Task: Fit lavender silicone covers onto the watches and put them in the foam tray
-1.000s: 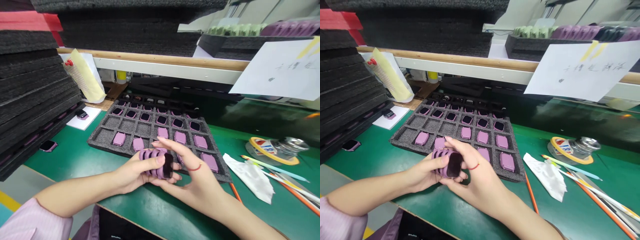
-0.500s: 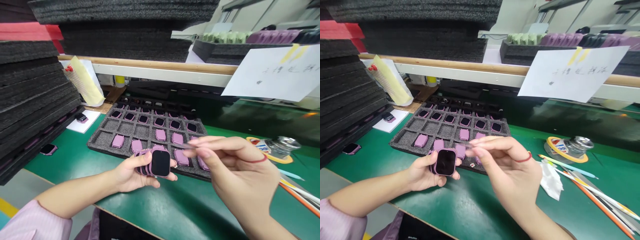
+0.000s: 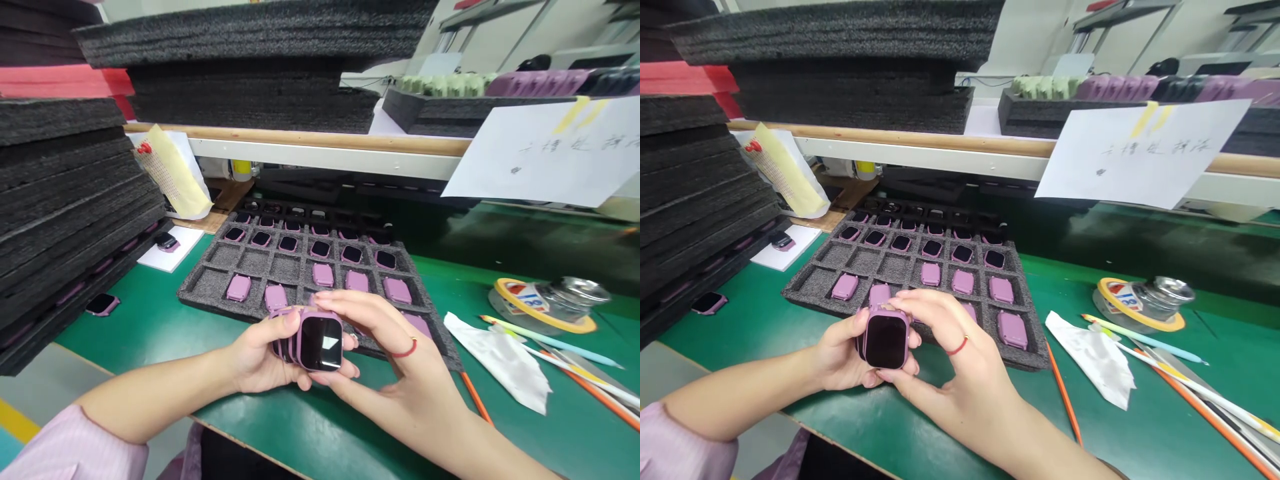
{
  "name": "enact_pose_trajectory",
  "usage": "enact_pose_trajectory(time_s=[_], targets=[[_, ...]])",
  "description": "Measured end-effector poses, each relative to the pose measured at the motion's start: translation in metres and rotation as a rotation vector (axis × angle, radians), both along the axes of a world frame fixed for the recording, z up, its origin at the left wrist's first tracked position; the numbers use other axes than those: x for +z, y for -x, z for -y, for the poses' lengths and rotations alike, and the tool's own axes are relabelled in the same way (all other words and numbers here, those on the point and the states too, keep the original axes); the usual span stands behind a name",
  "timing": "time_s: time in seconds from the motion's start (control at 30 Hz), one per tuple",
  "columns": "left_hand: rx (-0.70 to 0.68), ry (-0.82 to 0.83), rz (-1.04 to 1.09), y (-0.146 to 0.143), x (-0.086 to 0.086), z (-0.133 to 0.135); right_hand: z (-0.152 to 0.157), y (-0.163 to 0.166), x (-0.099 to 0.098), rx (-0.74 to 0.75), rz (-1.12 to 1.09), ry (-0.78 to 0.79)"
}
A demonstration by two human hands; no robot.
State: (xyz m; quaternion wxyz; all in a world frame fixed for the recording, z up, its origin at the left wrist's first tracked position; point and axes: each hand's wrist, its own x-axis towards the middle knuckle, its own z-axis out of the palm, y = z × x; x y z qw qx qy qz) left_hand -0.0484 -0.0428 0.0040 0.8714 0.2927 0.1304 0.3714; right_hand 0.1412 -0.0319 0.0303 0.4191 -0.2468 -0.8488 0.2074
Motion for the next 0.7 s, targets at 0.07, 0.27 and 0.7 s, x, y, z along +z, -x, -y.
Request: enact_pose_trajectory(time_s=[0.07,0.27,0.7], targets=[[0.004,0.000,0.017,0.000,0.000,0.001,0.000,-0.001,0.001,0.008,0.000,0.008],[0.021,0.008,0.084,-0.002,-0.003,0.001,-0.002,-0.019,0.008,-0.068,-0.176,-0.093],[0.081,0.093,0.014,0.000,-0.005,0.002,0.017,-0.023,0.012,0.039,0.136,-0.277]])
